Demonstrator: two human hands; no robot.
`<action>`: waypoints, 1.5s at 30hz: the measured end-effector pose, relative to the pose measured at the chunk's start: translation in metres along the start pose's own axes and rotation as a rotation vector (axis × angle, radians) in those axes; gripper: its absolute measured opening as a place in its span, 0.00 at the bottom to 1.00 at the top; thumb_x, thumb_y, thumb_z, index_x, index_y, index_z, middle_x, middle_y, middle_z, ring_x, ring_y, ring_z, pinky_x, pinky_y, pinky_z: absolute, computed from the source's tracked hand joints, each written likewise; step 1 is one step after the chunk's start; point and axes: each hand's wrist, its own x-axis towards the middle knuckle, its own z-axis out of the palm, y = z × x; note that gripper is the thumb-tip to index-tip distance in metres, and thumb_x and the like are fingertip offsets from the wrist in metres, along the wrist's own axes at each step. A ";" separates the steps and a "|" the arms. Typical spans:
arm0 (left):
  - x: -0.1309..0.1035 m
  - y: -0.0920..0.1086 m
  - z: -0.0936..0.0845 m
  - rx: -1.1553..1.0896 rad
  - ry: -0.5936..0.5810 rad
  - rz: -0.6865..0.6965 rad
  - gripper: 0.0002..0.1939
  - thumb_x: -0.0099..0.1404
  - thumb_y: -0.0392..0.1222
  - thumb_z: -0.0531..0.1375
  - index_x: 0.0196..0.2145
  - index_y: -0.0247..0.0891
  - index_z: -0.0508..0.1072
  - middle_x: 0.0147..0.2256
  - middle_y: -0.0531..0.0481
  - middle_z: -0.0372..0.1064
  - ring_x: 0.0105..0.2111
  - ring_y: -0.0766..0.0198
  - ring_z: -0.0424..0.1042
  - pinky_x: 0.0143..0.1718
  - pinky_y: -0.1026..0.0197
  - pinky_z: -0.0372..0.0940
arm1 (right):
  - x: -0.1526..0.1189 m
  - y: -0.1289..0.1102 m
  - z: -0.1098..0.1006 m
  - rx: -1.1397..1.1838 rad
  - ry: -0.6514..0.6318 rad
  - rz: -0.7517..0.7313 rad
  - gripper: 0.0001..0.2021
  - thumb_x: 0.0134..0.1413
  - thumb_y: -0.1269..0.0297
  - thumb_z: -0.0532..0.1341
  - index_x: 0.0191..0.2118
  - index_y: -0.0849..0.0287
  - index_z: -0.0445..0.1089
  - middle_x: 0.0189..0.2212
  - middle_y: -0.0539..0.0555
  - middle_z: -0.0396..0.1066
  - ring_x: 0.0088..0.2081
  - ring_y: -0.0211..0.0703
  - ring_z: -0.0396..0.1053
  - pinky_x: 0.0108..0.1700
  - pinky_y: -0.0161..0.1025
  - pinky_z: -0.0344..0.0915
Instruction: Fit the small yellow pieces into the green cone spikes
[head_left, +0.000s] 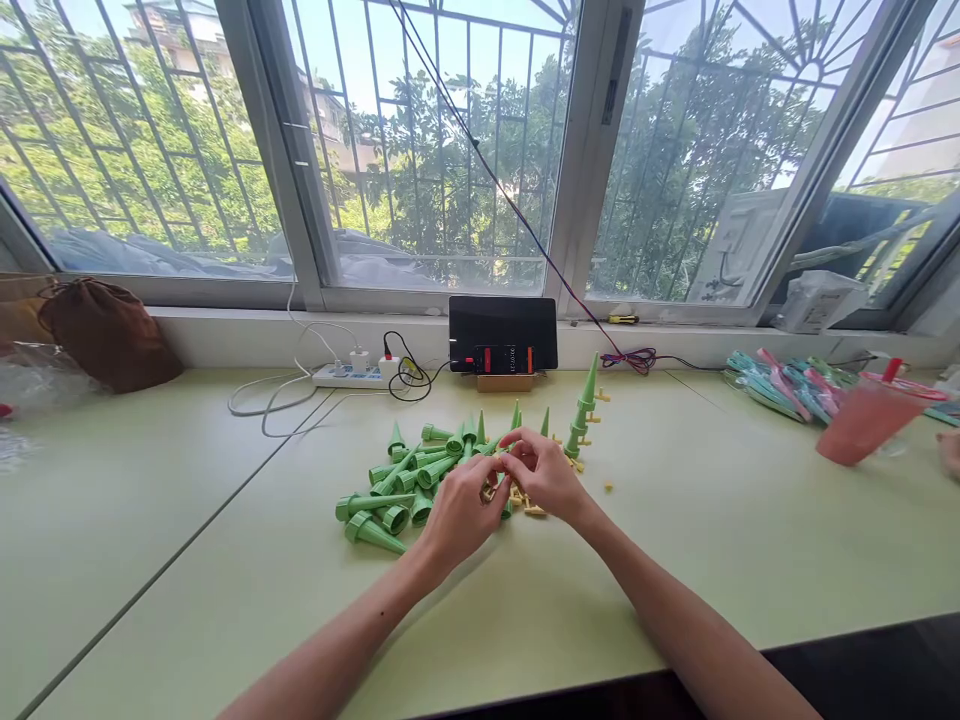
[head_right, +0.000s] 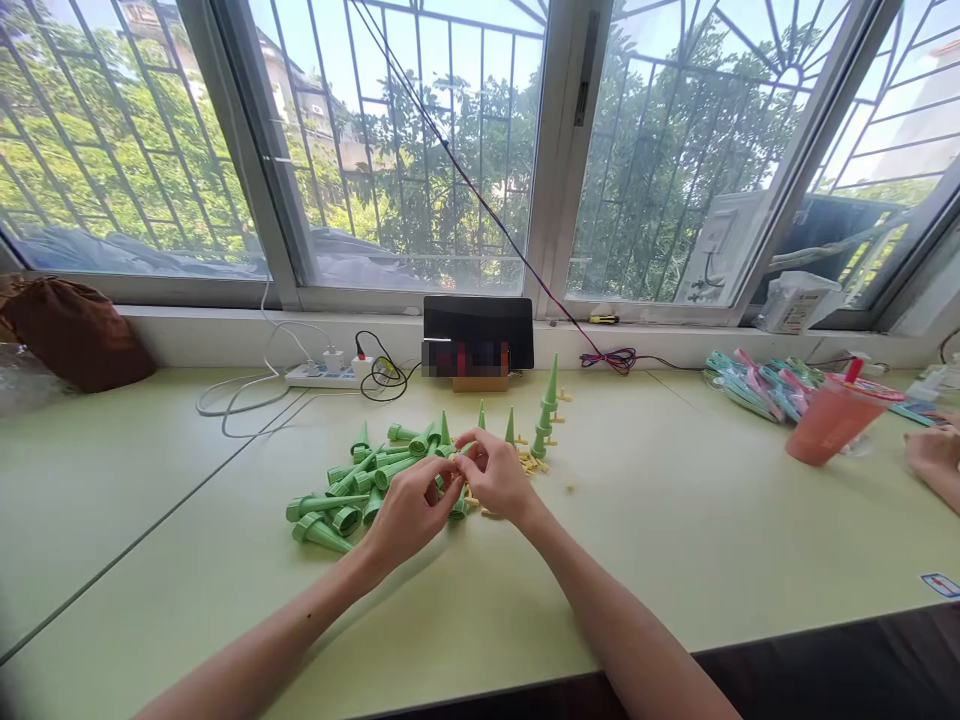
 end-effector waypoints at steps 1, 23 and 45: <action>0.000 0.000 0.000 -0.002 -0.001 0.000 0.07 0.66 0.40 0.54 0.35 0.38 0.71 0.29 0.51 0.68 0.24 0.68 0.63 0.27 0.65 0.57 | 0.000 0.001 0.000 0.020 -0.009 0.010 0.11 0.55 0.58 0.58 0.41 0.57 0.67 0.24 0.48 0.67 0.24 0.37 0.65 0.26 0.33 0.63; 0.000 0.002 -0.002 -0.053 0.043 0.007 0.09 0.68 0.42 0.53 0.34 0.39 0.72 0.31 0.52 0.65 0.23 0.71 0.61 0.28 0.65 0.59 | 0.006 0.005 -0.007 0.353 -0.111 0.155 0.16 0.47 0.53 0.66 0.36 0.61 0.69 0.20 0.47 0.68 0.19 0.33 0.63 0.22 0.31 0.59; 0.004 -0.003 -0.001 -0.062 0.061 -0.046 0.15 0.70 0.43 0.48 0.30 0.37 0.69 0.28 0.51 0.67 0.25 0.67 0.64 0.27 0.65 0.57 | 0.006 0.004 -0.009 0.240 -0.083 0.120 0.12 0.50 0.55 0.63 0.33 0.59 0.68 0.23 0.47 0.66 0.19 0.33 0.64 0.21 0.32 0.62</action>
